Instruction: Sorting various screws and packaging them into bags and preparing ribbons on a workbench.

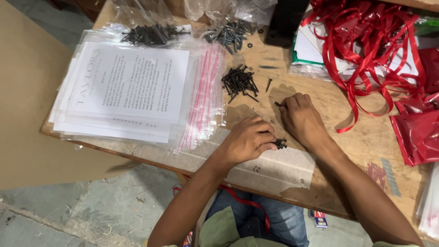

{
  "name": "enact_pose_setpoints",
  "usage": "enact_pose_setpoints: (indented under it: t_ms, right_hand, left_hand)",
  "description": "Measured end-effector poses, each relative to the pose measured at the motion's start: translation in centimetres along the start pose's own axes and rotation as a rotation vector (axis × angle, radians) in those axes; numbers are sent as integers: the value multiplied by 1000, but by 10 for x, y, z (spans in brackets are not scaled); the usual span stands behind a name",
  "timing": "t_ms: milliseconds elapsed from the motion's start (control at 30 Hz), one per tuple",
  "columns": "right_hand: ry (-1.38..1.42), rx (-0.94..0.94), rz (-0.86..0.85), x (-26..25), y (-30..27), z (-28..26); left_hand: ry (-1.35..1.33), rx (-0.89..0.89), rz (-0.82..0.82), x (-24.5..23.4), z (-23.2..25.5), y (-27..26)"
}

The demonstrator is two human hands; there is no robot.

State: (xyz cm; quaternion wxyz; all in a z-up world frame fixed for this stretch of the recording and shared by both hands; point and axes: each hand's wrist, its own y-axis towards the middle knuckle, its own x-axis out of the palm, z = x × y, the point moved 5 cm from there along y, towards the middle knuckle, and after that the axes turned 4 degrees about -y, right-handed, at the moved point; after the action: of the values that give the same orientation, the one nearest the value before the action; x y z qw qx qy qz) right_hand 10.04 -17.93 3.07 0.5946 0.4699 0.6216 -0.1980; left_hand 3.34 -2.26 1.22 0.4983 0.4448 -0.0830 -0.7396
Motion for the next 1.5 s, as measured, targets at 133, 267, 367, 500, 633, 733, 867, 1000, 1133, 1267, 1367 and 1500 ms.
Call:
enact_pose_setpoints:
  t_ms: [133, 267, 367, 500, 633, 733, 867, 1000, 1133, 1267, 1367, 1500]
  right_hand:
    - [171, -1, 15, -11, -22, 11]
    - [326, 10, -8, -12, -28, 15]
    - [377, 20, -71, -8, -31, 12]
    - [405, 9, -95, -13, -33, 11]
    - [509, 18, -101, -12, -37, 18]
    - [534, 34, -118, -11, -38, 21]
    - [464, -41, -112, -10, -38, 19]
    - [444, -38, -114, -11, -38, 15]
    - [412, -33, -108, -12, -38, 12]
    - [359, -67, -49, -14, -36, 8]
    - [346, -73, -29, -17, -36, 6]
    - [364, -54, -35, -16, -34, 7]
  left_hand:
    - [2, -26, -16, -6, 6, 5]
    - [1, -53, -4, -11, 10, 7]
    - [-19, -77, 5, -17, 17, 10]
    - [-35, -121, -20, -14, 13, 10]
    - [-36, -139, -10, -12, 10, 9]
    - [0, -116, -1, -10, 9, 9]
    - [6, -129, -6, -9, 9, 9]
    - [5, -124, -8, -8, 8, 7]
    - [7, -112, 2, -9, 9, 9]
    - [10, -117, -18, -8, 8, 9]
    - [2, -106, -17, -6, 6, 8]
    - [21, -116, -22, -7, 7, 10]
